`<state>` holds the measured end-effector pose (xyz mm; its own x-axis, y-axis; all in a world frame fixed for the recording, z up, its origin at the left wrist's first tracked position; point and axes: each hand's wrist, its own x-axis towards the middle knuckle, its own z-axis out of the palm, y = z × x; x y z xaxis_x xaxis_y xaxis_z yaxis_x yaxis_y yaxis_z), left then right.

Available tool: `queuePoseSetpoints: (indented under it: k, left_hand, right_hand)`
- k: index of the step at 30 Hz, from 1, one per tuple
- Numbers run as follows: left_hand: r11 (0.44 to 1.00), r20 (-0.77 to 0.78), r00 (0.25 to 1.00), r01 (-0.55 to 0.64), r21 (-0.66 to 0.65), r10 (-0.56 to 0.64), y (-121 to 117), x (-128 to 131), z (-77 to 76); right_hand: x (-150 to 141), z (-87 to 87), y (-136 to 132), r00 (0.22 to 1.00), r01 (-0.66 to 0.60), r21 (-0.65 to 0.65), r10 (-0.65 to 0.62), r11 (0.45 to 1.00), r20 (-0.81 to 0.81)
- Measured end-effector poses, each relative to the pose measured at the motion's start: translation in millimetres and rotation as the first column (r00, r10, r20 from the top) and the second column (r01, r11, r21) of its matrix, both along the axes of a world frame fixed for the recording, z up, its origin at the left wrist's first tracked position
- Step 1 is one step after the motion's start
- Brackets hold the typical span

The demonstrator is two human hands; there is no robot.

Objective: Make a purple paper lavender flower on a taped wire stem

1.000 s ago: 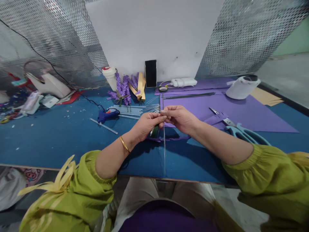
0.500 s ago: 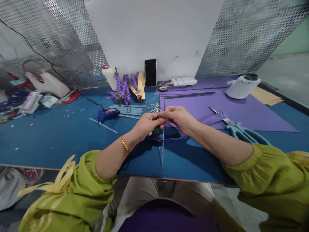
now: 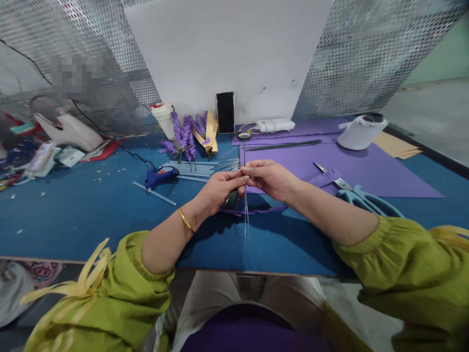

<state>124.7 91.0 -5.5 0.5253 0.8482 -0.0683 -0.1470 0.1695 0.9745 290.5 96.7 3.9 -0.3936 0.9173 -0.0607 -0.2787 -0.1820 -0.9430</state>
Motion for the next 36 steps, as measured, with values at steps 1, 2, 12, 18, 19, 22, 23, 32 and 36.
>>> queuePoseSetpoints:
  k: [1,2,12,18,19,22,23,32,36]
  left_hand:
    - [1.000,-0.031,0.999,-0.008,0.022,0.008,0,0,-0.2]
    - [0.999,-0.066,0.998,-0.019,0.050,0.022,0,0,-0.2]
    - [0.995,-0.252,0.967,-0.009,0.102,0.034,-5,-2,7.7]
    - [0.993,-0.274,0.960,-0.017,0.119,0.049,-5,-2,8.2]
    - [0.993,-0.266,0.963,-0.023,0.112,0.052,-5,-1,8.6]
    - [0.997,-0.212,0.975,-0.045,0.068,0.059,-6,-1,10.5]
    - [0.997,-0.185,0.981,-0.053,0.047,0.061,-6,-1,11.3]
    - [1.000,0.028,0.999,0.019,-0.010,-0.018,-1,-2,5.0]
    - [0.999,0.058,0.997,0.051,-0.009,-0.051,-1,-2,1.5]
  right_hand:
    - [-1,0.2,-1,0.999,0.032,0.010,-0.032,0.999,0.009]
    - [-2,0.4,-2,0.998,0.062,0.020,-0.062,0.998,0.018]
    - [-9,-4.1,-4,0.977,0.163,0.056,-0.169,0.985,0.128]
    - [-10,-6.4,-5,0.963,0.217,0.050,-0.222,0.975,0.153]
    - [-10,-5.9,-5,0.962,0.221,0.052,-0.226,0.974,0.155]
    - [-9,-3.4,-5,0.974,0.191,0.050,-0.196,0.980,0.113]
    - [-8,-2.5,-5,0.983,0.161,0.042,-0.164,0.986,0.080]
    - [1,2.6,-2,0.982,-0.165,0.041,0.168,0.985,-0.088]
    - [1,6.3,-4,0.985,-0.157,0.070,0.161,0.985,-0.061]
